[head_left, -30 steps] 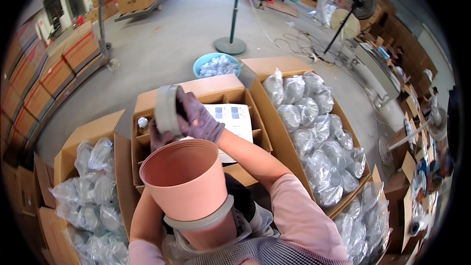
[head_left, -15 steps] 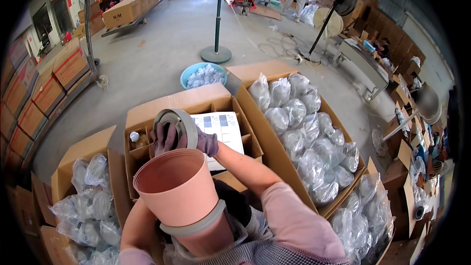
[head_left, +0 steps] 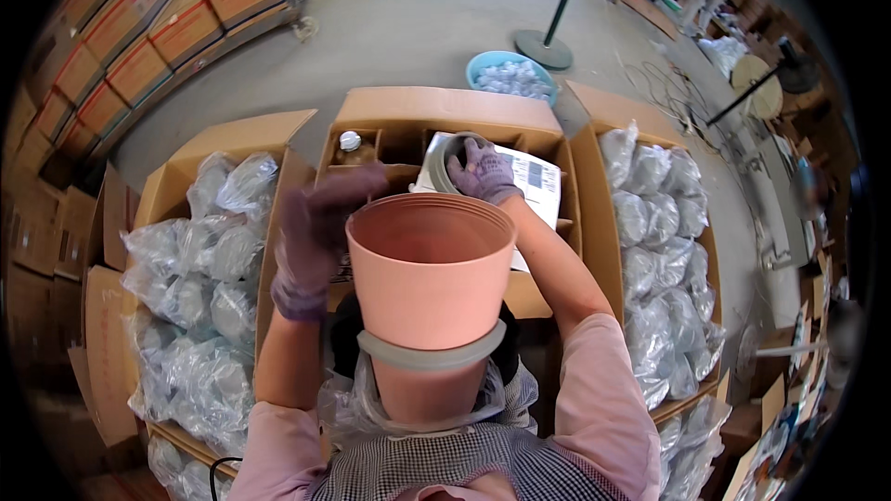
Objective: The person assembles pink thermos-style containers by inserting a metal inner pot into the outer shell, placing a lid on top, and applying a label to the side. The person repeats this process for multiple units, handling each component by hand and placing finished units into a cardboard box.
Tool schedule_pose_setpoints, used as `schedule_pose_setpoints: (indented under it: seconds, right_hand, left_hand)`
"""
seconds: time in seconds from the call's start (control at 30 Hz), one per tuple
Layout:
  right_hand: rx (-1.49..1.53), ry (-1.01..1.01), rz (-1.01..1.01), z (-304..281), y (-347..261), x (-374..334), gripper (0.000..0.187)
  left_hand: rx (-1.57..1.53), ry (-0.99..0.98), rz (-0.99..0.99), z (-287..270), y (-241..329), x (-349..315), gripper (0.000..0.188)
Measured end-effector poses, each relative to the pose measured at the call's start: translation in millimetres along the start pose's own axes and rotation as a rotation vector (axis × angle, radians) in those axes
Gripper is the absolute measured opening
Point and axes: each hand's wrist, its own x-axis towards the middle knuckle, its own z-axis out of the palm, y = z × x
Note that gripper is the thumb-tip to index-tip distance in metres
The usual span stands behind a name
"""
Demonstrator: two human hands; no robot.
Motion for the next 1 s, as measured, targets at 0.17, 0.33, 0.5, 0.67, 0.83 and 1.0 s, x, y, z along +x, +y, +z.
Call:
schedule_pose_setpoints:
  seconds: [0.17,0.33,0.5,0.67,0.83,1.0]
  right_hand:
    - [-0.298,-0.117,0.026,40,2,17,0.063]
    - [-0.443,-0.291,-0.336,13,-76,63,0.042]
    - [-0.334,-0.129,-0.564,94,-160,132,0.059]
    - [-0.206,-0.255,-0.577,147,-156,159,0.05]
    - [-0.098,0.032,-0.559,77,-149,115,0.052]
    - [0.101,0.511,-0.809,-62,-147,8,0.061]
  left_hand:
    - [0.03,0.117,0.322,0,-16,-32,0.042]
    - [0.124,0.223,0.22,-7,-27,-32,0.038]
    - [0.031,0.215,0.152,-8,-34,-21,0.038]
    - [0.048,0.183,0.123,-22,-33,-18,0.04]
    - [-0.499,0.679,-0.259,-5,-32,-19,0.061]
    - [-0.723,0.723,-0.843,-77,-79,30,0.091]
